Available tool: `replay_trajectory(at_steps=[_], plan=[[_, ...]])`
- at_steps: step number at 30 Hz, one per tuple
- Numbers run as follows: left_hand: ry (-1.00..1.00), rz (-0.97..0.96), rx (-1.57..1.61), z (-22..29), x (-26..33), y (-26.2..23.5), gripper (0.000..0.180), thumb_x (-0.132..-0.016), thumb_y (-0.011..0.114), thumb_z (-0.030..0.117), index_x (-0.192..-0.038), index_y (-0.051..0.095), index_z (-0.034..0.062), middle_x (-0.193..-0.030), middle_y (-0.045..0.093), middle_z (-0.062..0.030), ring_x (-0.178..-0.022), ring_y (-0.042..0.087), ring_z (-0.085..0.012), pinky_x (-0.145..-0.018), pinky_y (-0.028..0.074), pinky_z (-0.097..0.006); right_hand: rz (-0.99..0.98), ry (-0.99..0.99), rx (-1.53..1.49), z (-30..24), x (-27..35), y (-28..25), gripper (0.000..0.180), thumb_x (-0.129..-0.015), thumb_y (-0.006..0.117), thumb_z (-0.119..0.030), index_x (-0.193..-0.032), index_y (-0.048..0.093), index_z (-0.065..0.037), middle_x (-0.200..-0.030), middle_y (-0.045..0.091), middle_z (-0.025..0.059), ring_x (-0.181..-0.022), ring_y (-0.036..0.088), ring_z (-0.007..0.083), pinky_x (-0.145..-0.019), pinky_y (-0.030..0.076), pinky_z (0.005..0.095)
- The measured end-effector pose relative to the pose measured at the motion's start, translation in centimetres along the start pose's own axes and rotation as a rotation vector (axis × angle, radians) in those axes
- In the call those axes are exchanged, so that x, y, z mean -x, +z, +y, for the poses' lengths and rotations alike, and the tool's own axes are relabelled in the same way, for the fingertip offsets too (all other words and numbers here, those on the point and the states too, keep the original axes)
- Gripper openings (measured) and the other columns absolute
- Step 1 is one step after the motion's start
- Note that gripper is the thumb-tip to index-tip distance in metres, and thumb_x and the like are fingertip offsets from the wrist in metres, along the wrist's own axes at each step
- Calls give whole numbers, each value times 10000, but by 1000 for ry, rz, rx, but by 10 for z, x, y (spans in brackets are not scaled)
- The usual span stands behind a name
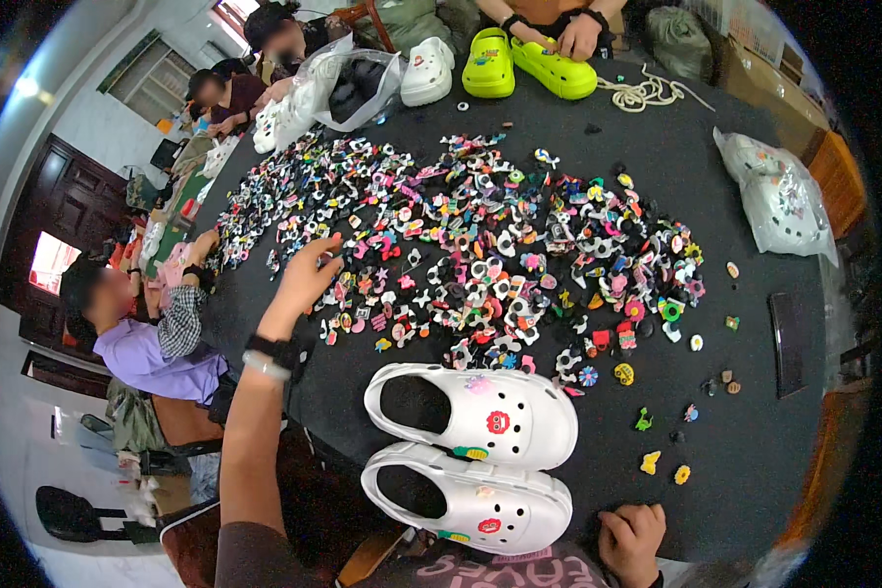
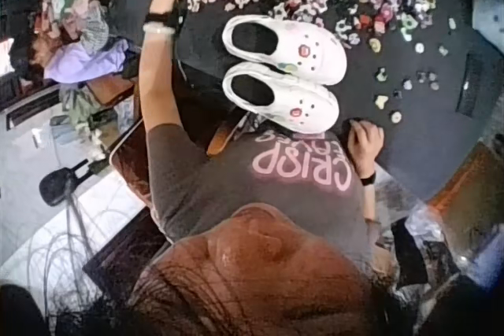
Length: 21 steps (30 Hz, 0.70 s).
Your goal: The recorder is selecting and attaching decorative charms to white clog-style shoes at a large table filled with various charms.
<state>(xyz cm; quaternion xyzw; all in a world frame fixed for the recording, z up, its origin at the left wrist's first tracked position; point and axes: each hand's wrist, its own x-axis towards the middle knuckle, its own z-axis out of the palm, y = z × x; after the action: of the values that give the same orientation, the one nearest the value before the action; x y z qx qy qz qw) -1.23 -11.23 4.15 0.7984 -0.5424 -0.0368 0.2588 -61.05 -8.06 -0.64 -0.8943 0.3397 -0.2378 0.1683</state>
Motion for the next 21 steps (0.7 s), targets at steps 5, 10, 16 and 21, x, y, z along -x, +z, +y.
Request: replay_trajectory(at_steps=[5, 10, 16, 21], plan=[[183, -81, 11, -21, -54, 49, 232, -816, 668, 83, -1045, 700, 63, -966, 644, -153, -916, 624, -319, -812, 499, -386, 18, -3, 7, 0, 0, -4, 235, -671, 684, 10, -879, 647, -93, -825, 589, 79, -713, 556, 265, -645, 401, 391], [-10, -113, -232, -52, -67, 50, 247, -802, 655, 82, -1037, 709, 136, -983, 610, -132, -932, 621, -325, -823, 497, -424, -9, 10, -1, -7, -10, -13, 197, -750, 686, -10, -929, 663, -87, -860, 623, 87, -739, 583, 272, -668, 440, 394], [-46, 161, -287, -80, -51, 33, 499, -757, 652, -12, -1223, 638, 166, -1117, 592, -156, -999, 608, -351, -871, 501, -431, -43, -7, -9, -3, -15, -13, 218, -732, 691, -1, -935, 659, -76, -865, 607, 99, -739, 581, 277, -660, 439, 397], [111, 97, 1, -46, -48, 34, 286, -788, 675, 19, -1074, 670, 24, -1019, 660, -153, -980, 622, -323, -851, 497, -391, -78, 13, -26, -5, -18, -17, 237, -726, 687, 13, -947, 657, -66, -868, 600, 115, -743, 578, 299, -672, 439, 412]])
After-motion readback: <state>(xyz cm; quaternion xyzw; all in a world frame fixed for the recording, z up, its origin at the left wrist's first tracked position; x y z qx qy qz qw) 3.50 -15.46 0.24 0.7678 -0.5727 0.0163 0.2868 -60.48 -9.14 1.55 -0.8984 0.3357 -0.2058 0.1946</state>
